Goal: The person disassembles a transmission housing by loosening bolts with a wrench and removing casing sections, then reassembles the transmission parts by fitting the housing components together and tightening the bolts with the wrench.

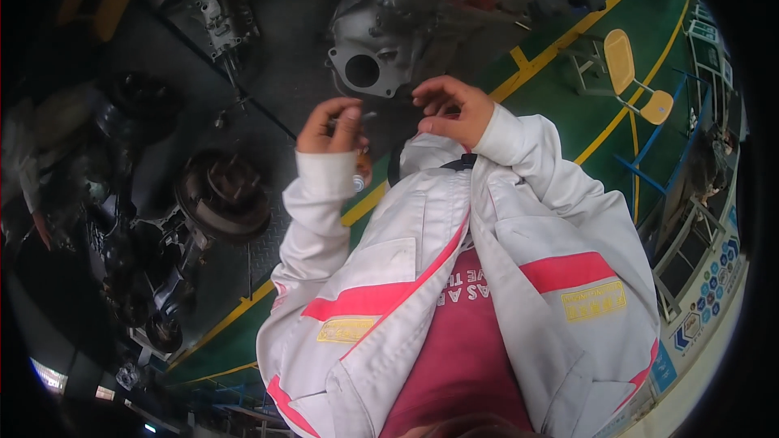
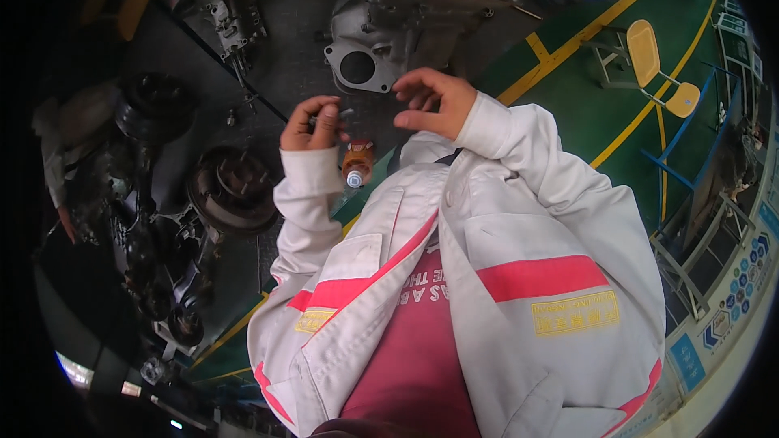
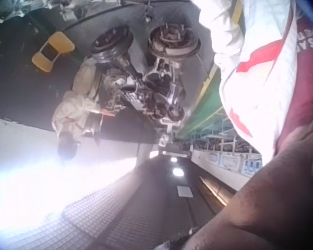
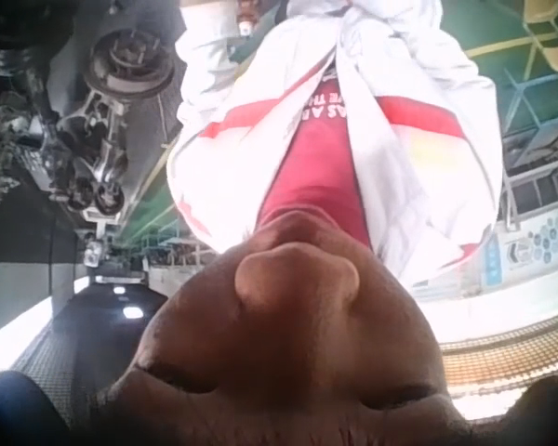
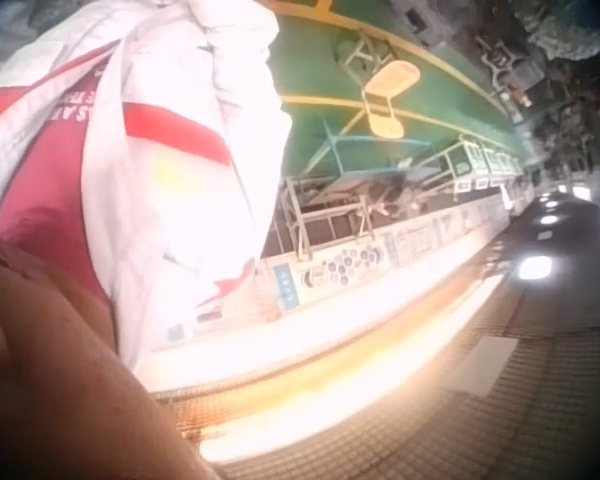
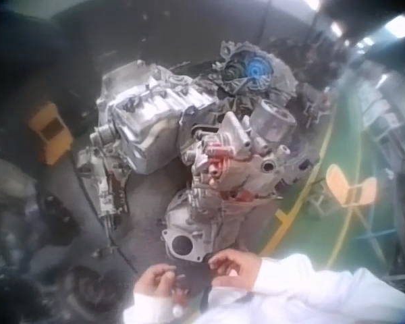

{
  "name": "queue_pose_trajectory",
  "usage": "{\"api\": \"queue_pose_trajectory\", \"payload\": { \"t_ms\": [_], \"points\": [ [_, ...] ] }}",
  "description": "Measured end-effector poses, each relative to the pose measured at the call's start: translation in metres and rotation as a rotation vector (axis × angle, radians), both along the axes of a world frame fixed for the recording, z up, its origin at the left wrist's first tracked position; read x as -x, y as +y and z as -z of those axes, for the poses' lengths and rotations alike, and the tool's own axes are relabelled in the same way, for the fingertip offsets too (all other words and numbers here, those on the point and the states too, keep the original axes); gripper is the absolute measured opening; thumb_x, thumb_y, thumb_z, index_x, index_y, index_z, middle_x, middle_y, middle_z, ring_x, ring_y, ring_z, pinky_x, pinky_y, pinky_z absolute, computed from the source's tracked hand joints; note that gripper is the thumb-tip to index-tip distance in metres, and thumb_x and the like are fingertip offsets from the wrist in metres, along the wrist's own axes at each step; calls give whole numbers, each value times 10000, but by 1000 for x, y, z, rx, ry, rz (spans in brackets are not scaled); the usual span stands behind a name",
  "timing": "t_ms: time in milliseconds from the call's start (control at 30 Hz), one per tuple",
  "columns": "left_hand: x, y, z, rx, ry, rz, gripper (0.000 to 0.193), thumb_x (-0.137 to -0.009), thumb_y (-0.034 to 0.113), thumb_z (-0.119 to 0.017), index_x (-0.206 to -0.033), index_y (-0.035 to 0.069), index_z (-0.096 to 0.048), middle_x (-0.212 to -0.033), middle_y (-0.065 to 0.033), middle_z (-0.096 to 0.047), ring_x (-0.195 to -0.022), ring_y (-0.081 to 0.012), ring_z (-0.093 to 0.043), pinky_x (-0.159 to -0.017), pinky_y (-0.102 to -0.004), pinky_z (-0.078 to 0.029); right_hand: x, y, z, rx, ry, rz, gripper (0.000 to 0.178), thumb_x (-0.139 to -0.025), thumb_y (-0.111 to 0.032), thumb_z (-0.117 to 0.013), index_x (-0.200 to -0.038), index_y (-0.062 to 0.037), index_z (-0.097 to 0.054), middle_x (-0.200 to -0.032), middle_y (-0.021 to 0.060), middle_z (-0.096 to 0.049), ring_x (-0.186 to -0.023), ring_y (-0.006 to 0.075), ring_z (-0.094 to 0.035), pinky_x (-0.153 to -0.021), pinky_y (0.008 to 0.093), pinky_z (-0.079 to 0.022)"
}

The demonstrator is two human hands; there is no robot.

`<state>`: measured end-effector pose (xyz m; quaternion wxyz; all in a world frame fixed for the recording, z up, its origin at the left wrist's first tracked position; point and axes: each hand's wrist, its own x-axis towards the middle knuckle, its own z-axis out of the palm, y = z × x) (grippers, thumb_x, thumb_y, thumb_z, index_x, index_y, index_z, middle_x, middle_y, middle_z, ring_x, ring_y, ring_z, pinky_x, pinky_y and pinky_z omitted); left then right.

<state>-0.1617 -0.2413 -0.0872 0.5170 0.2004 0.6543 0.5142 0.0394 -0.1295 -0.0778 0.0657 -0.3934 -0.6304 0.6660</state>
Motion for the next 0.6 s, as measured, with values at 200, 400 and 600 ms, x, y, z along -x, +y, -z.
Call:
{"api": "queue_pose_trajectory", "payload": {
  "t_ms": [200,400,600],
  "points": [
    [-88,20,-3,-142,4,-66,150,-902,137,-606,-980,14,-567,-782,-36,-595,-571,-68,-519,-507,-193,-430,-11,21,-19,200,185,-40,369,-779,-127,-742,-1096,-47,-572,-916,50,-625,-854,129,-613,-767,273,-498],
    [-122,45,-3,-152,-84,-112,275,-930,262,-552,-1017,3,-513,-886,-88,-588,-585,-103,-535,-519,-211,-448,-54,61,-7,-68,279,-243,243,-789,-95,-712,-1005,-31,-621,-912,76,-640,-779,162,-623,-670,267,-491],
    [-170,75,0,12,-84,-189,283,-945,241,-533,-1068,-13,-500,-946,-107,-590,-723,-149,-615,-671,-245,-511,-95,103,3,-417,245,-428,236,-830,-90,-635,-1057,-30,-612,-946,131,-622,-859,273,-619,-730,318,-499]
  ]
}}
